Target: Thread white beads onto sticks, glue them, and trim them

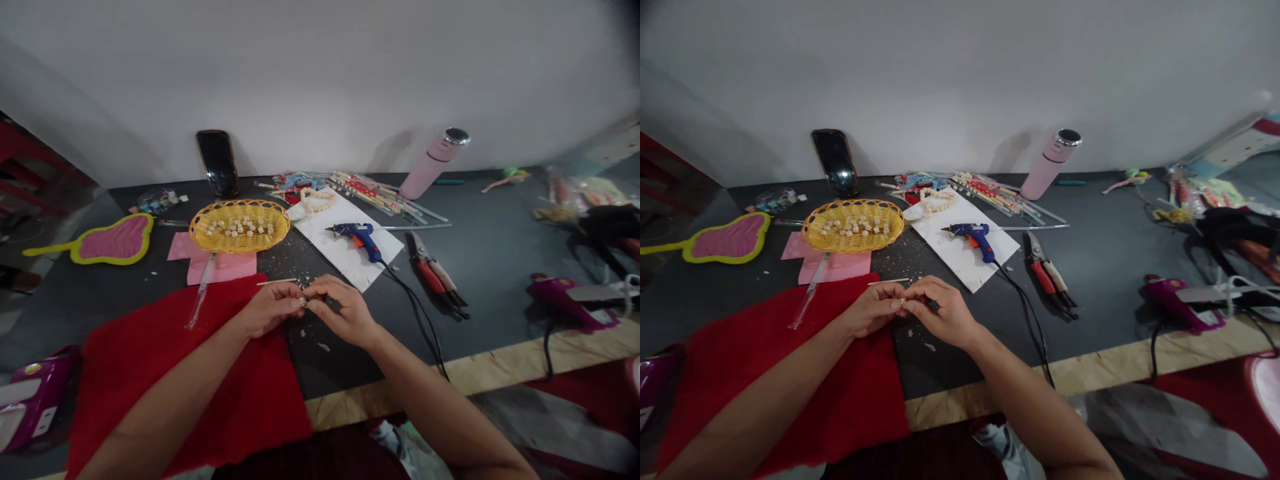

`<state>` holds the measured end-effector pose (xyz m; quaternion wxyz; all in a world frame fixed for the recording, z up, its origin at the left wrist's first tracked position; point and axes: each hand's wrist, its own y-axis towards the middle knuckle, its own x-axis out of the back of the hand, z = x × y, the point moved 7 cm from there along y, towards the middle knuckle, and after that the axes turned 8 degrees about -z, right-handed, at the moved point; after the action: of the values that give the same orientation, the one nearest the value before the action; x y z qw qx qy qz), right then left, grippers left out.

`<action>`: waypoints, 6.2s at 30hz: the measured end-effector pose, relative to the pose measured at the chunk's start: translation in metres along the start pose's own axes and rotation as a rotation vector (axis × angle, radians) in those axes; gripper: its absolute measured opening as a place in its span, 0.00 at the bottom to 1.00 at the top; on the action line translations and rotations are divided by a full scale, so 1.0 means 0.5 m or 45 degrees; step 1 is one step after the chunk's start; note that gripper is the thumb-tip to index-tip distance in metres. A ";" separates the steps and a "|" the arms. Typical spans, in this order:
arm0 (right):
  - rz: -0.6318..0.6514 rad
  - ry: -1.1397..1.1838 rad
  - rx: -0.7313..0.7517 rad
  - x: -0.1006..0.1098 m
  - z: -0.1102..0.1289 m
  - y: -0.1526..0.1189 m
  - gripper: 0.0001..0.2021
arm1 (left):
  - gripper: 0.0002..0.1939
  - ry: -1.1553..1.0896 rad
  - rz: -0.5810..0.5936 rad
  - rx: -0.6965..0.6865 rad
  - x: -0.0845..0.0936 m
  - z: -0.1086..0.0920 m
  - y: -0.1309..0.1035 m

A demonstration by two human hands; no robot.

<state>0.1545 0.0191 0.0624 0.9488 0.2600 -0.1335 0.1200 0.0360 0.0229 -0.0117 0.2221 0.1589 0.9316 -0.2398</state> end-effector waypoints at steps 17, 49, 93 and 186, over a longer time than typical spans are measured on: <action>-0.029 -0.155 -0.183 0.003 -0.027 -0.008 0.12 | 0.12 -0.016 0.012 0.002 -0.003 -0.002 -0.002; -0.128 -0.086 -0.096 0.010 -0.015 -0.001 0.06 | 0.12 -0.063 0.022 -0.002 -0.004 -0.004 -0.001; -0.164 0.034 -0.367 0.008 -0.054 -0.018 0.12 | 0.12 -0.102 0.037 0.018 -0.003 -0.001 0.001; -0.045 -0.239 0.033 0.006 -0.024 -0.003 0.08 | 0.17 -0.101 0.013 0.013 -0.002 -0.005 0.000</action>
<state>0.1602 0.0244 0.0528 0.9305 0.2849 -0.2157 0.0801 0.0359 0.0240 -0.0091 0.2594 0.1551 0.9200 -0.2494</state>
